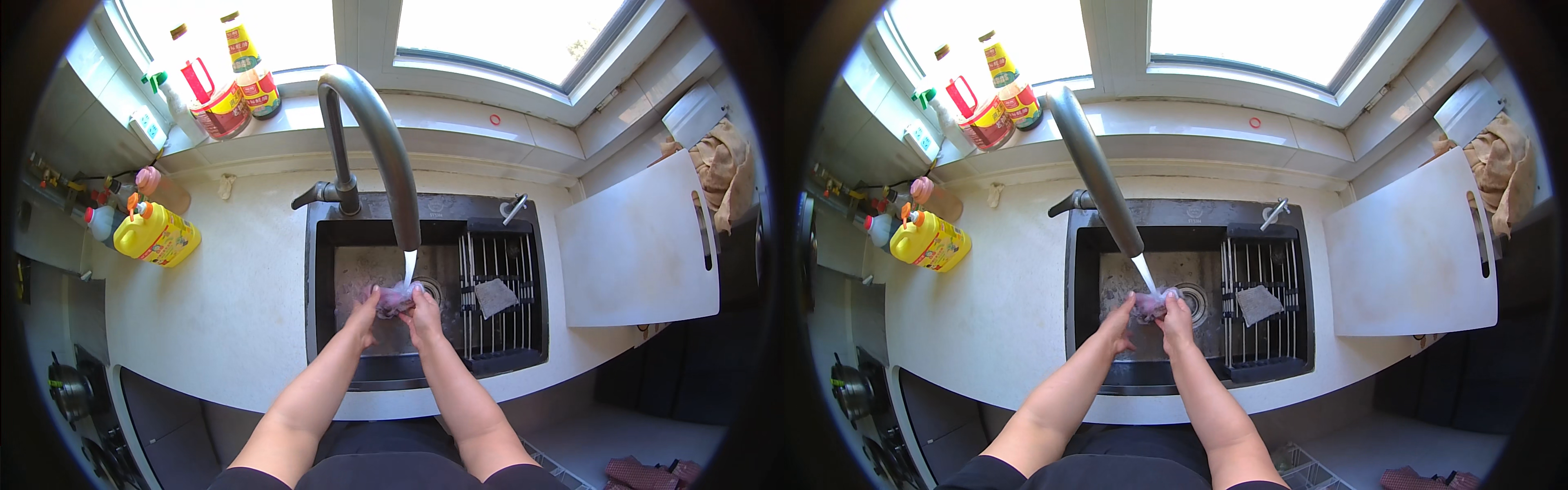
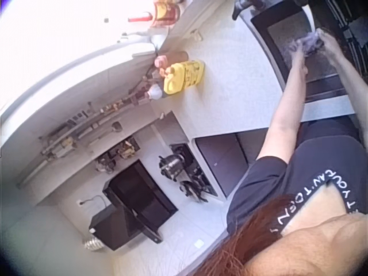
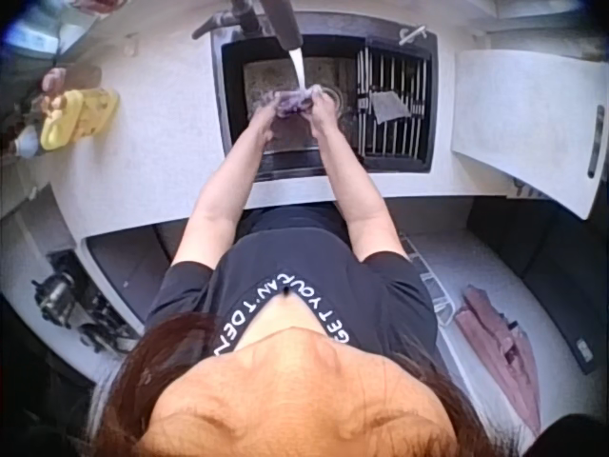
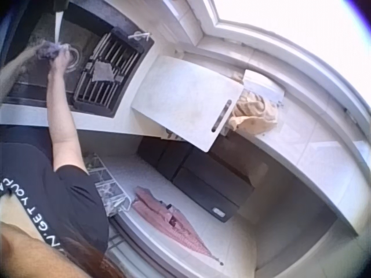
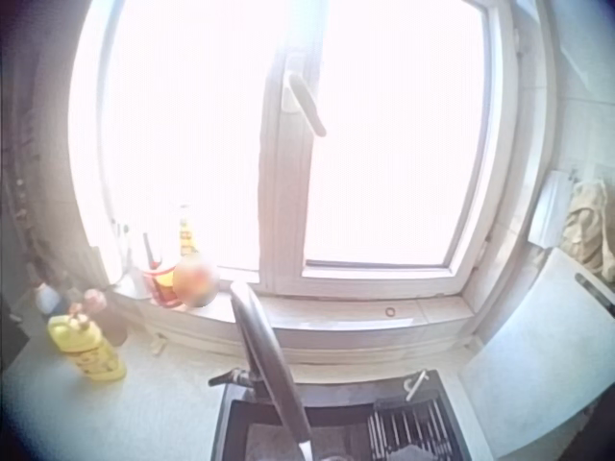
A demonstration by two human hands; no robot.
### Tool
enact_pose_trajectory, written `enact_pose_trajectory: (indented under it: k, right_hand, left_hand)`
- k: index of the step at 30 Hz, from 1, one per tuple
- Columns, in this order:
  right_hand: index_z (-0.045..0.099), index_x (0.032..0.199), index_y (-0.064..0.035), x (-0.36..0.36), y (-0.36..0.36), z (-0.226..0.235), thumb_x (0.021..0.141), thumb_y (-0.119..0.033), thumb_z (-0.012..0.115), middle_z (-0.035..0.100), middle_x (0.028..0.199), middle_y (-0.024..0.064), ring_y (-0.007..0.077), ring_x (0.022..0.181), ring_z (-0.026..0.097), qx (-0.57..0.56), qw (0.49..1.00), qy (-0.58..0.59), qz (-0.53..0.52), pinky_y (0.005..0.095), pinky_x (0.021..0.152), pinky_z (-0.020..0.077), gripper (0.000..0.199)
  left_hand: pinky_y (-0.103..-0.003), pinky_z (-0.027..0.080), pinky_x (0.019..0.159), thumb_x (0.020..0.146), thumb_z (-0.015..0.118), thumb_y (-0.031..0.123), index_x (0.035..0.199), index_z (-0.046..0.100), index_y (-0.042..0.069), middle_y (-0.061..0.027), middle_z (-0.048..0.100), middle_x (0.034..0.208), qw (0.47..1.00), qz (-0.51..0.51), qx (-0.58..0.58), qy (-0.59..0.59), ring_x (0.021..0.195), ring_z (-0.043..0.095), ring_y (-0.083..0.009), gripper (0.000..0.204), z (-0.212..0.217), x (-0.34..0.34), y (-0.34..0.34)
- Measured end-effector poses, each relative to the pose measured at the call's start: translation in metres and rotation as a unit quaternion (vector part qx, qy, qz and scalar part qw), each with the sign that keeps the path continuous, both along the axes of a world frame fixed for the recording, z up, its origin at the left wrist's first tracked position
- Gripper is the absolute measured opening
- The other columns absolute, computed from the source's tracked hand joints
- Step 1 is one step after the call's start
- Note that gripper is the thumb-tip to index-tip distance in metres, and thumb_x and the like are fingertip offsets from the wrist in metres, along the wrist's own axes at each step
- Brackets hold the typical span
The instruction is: The person wipes the exterior glass and top of a kitchen vent hood with a cloth, moves pots on the stove, and then wipes the countertop and around various bottles before rinsing the cloth in the sink.
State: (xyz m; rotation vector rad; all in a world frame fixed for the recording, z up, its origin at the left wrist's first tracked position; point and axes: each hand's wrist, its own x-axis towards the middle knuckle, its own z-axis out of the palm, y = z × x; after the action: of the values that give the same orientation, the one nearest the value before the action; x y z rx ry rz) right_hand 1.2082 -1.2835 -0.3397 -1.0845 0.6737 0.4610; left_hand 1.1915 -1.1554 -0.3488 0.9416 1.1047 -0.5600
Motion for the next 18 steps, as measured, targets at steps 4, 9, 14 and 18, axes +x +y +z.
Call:
enact_pose_trajectory:
  k: [4,9,14,18]
  right_hand:
    - [0.058,0.101,-0.0091,-0.009,0.0,0.014,0.097,-0.031,0.052,0.064,0.091,0.0036,0.0132,0.079,0.06,0.063,0.997,-0.046,-0.023,0.03,0.073,0.0469,0.023]
    - [0.064,0.108,-0.0058,-0.003,-0.033,0.027,0.091,-0.032,0.062,0.068,0.096,0.0037,0.0164,0.08,0.066,0.029,0.985,-0.119,0.124,0.0325,0.069,0.0516,0.031]
    - [0.06,0.112,-0.0051,0.004,-0.032,-0.024,0.091,-0.051,0.057,0.066,0.105,0.0069,0.0191,0.09,0.063,-0.152,0.98,-0.053,0.115,0.0357,0.08,0.05,0.051]
    - [0.058,0.112,-0.0074,0.0,-0.005,-0.039,0.088,-0.061,0.052,0.063,0.113,0.0133,0.0293,0.105,0.06,0.287,0.957,0.027,-0.032,0.0469,0.093,0.0465,0.06]
  left_hand:
    - [-0.07,0.024,0.102,0.085,0.061,0.055,0.129,0.051,0.013,-0.0181,0.05,0.131,0.977,0.036,-0.209,0.003,0.128,0.038,-0.0419,0.062,0.006,0.019,-0.013]
    - [-0.049,0.056,0.079,0.091,0.06,0.016,0.126,0.04,0.002,-0.0183,0.058,0.11,0.965,0.122,-0.199,-0.117,0.094,0.064,-0.0325,0.043,-0.063,0.02,-0.012]
    - [-0.048,0.051,0.089,0.095,0.054,0.028,0.118,0.054,0.005,-0.0147,0.062,0.111,0.966,0.113,-0.205,-0.107,0.099,0.063,-0.0288,0.033,-0.012,0.016,-0.01]
    - [-0.046,0.046,0.095,0.095,0.049,0.048,0.119,0.057,0.007,-0.0137,0.062,0.118,0.968,0.053,-0.209,-0.126,0.108,0.061,-0.0281,0.048,0.018,0.015,-0.009]
